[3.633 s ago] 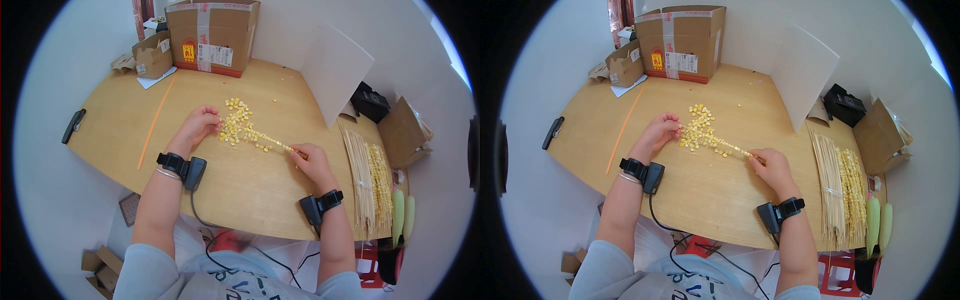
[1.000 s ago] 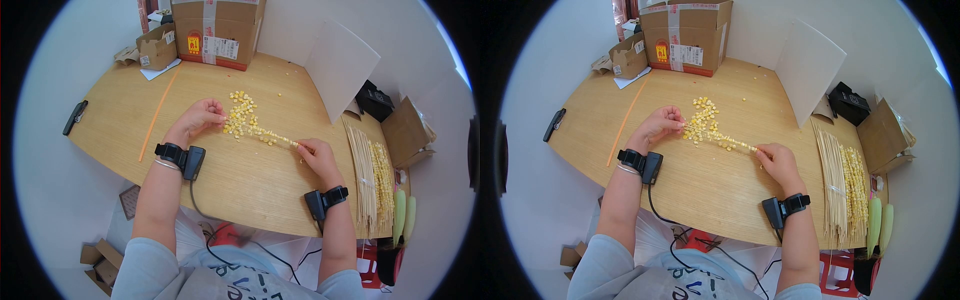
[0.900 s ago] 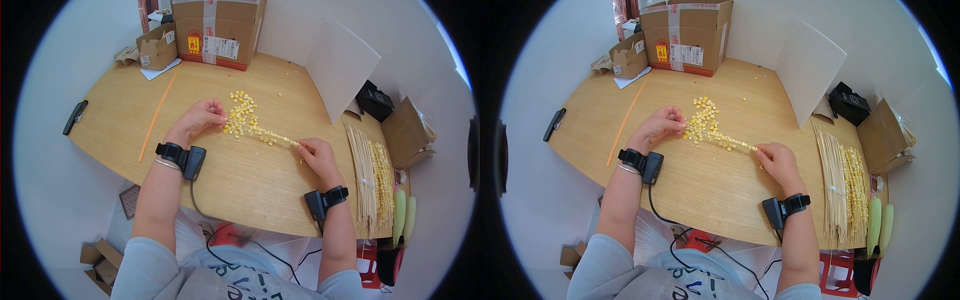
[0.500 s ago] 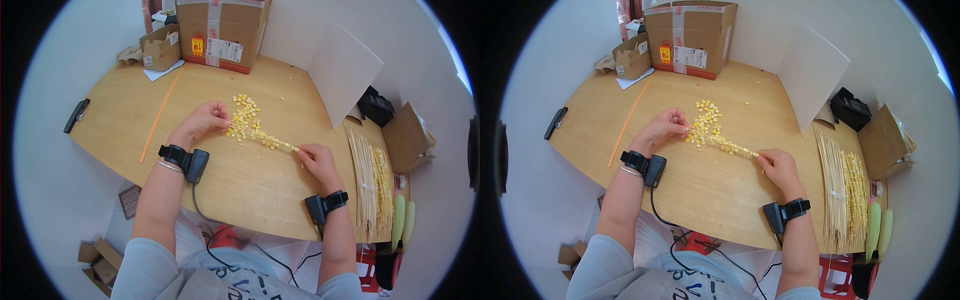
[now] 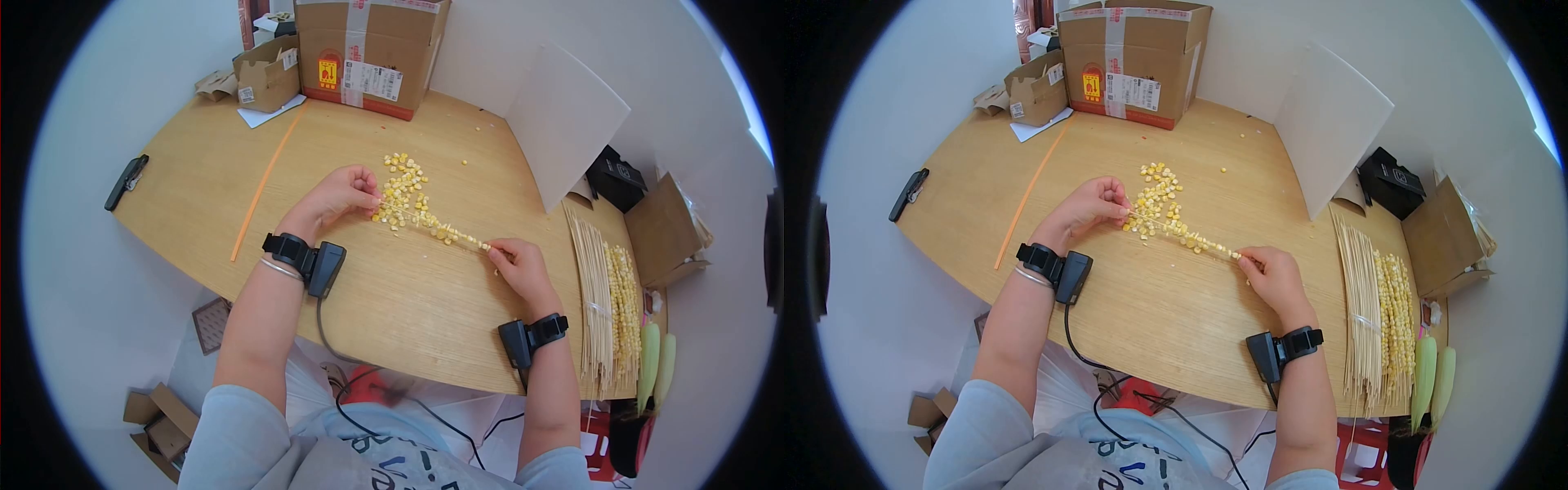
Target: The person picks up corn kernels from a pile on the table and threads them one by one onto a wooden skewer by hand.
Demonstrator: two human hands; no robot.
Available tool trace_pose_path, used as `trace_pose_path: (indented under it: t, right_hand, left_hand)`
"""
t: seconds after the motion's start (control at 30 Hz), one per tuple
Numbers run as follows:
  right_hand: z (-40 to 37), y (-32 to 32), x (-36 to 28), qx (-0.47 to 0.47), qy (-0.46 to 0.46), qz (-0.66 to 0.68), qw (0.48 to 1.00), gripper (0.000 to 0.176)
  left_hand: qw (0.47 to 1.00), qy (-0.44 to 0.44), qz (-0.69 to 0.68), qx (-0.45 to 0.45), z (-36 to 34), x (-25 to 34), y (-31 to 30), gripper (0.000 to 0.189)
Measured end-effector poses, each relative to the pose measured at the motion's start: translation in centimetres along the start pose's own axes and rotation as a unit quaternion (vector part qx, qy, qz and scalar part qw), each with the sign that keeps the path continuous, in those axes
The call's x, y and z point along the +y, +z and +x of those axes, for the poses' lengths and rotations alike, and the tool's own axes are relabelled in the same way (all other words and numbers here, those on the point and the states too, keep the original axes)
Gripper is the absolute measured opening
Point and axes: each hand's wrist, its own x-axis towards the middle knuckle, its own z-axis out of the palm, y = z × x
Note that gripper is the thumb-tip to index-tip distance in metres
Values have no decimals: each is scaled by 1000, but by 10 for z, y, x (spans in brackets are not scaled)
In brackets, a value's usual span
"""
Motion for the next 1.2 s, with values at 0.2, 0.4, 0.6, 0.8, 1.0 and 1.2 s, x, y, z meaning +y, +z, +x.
trace_pose_path:
  t: [0.2, 0.4, 0.6, 0.8, 1.0, 1.2]
  right_hand:
    - [0, 0, -5, 35, -42, -27, 998, 25]
    - [2, -1, 9, 66, -37, -44, 996, 22]
    - [2, -2, 15, 43, 0, -68, 997, 11]
    - [4, -1, 9, 78, -8, -54, 995, 8]
    - [4, -2, 3, 93, -8, -39, 995, 8]
    - [3, -2, 2, 88, -18, -33, 995, 8]
  left_hand:
    - [996, 23, -36, 79, 5, -1, -3, 20]
    - [978, 39, -162, 122, 14, -11, -20, 16]
    - [970, 51, -189, 144, 12, -10, -18, 15]
    - [959, 48, -247, 133, 12, -11, -20, 17]
    - [947, 44, -281, 151, 14, -15, -21, 20]
    - [948, 48, -272, 157, 15, -15, -23, 21]
